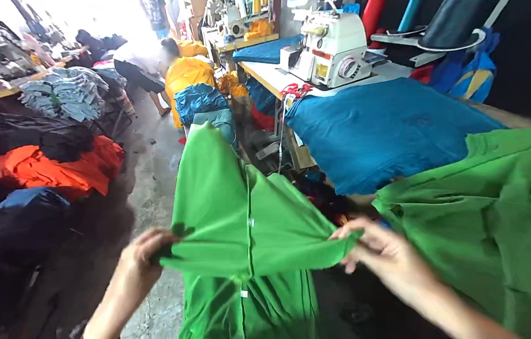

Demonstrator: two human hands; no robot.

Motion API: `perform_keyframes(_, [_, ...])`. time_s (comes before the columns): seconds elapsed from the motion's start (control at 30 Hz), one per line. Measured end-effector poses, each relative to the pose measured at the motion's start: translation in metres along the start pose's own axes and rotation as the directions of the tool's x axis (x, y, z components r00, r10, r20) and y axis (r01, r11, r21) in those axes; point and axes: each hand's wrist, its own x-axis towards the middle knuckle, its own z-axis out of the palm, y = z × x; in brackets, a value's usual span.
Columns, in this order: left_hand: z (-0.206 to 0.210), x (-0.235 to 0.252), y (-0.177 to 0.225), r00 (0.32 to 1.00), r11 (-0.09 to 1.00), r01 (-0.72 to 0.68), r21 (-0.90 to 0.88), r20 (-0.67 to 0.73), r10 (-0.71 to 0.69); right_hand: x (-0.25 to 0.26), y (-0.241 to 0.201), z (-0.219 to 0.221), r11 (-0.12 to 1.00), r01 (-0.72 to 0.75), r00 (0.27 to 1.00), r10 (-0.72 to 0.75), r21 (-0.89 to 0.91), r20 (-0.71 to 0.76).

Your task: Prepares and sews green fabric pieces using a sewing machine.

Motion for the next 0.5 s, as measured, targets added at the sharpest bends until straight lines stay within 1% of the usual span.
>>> perform_keyframes(0.07, [0.024, -0.050, -0.013, 0.986, 0.991, 0.127, -0.031, 0.113, -0.123, -0.032, 0.039, 0.028, 0.987, -0.160, 0.987, 0.160, 0.023, 0.016])
perform_keyframes(0.1, [0.034, -0.072, -0.016, 0.960, 0.978, 0.205, -0.044, 0.202, -0.192, -0.048, 0.053, 0.040, 0.963, -0.267, 0.963, 0.266, 0.018, 0.046])
perform_keyframes(0.13, [0.043, -0.091, -0.018, 0.918, 0.959, 0.280, -0.045, 0.303, -0.254, -0.062, 0.065, 0.049, 0.932, -0.362, 0.928, 0.361, -0.007, 0.097])
perform_keyframes(0.17, [0.051, -0.106, -0.020, 0.865, 0.937, 0.348, -0.040, 0.398, -0.305, -0.075, 0.077, 0.057, 0.909, -0.414, 0.896, 0.417, -0.052, 0.151])
perform_keyframes(0.2, [0.058, -0.116, -0.021, 0.820, 0.915, 0.401, -0.039, 0.462, -0.339, -0.084, 0.089, 0.062, 0.896, -0.433, 0.874, 0.444, -0.099, 0.198])
perform_keyframes(0.23, [0.065, -0.120, -0.024, 0.801, 0.904, 0.426, -0.039, 0.480, -0.357, -0.087, 0.099, 0.063, 0.890, -0.436, 0.858, 0.456, -0.136, 0.237])
perform_keyframes(0.27, [0.070, -0.116, -0.026, 0.807, 0.900, 0.434, -0.038, 0.460, -0.369, -0.084, 0.103, 0.063, 0.889, -0.430, 0.855, 0.458, -0.159, 0.245])
perform_keyframes(0.3, [0.072, -0.106, -0.027, 0.828, 0.898, 0.437, -0.042, 0.410, -0.383, -0.074, 0.101, 0.061, 0.889, -0.426, 0.861, 0.456, -0.168, 0.225])
perform_keyframes(0.33, [0.070, -0.089, -0.027, 0.860, 0.902, 0.428, -0.050, 0.331, -0.390, -0.057, 0.091, 0.057, 0.886, -0.435, 0.867, 0.460, -0.161, 0.188])
perform_keyframes(0.37, [0.065, -0.068, -0.027, 0.897, 0.913, 0.402, -0.062, 0.227, -0.380, -0.035, 0.079, 0.051, 0.897, -0.416, 0.890, 0.435, -0.148, 0.133])
perform_keyframes(0.43, [0.043, -0.022, -0.029, 0.942, 0.937, 0.335, -0.098, 0.007, -0.336, 0.011, 0.046, 0.037, 0.943, -0.317, 0.948, 0.318, -0.099, -0.004])
perform_keyframes(0.5, [0.011, 0.015, -0.024, 0.948, 0.958, 0.258, -0.128, -0.160, -0.277, 0.045, 0.010, 0.026, 0.991, -0.109, 0.984, 0.098, -0.071, -0.147])
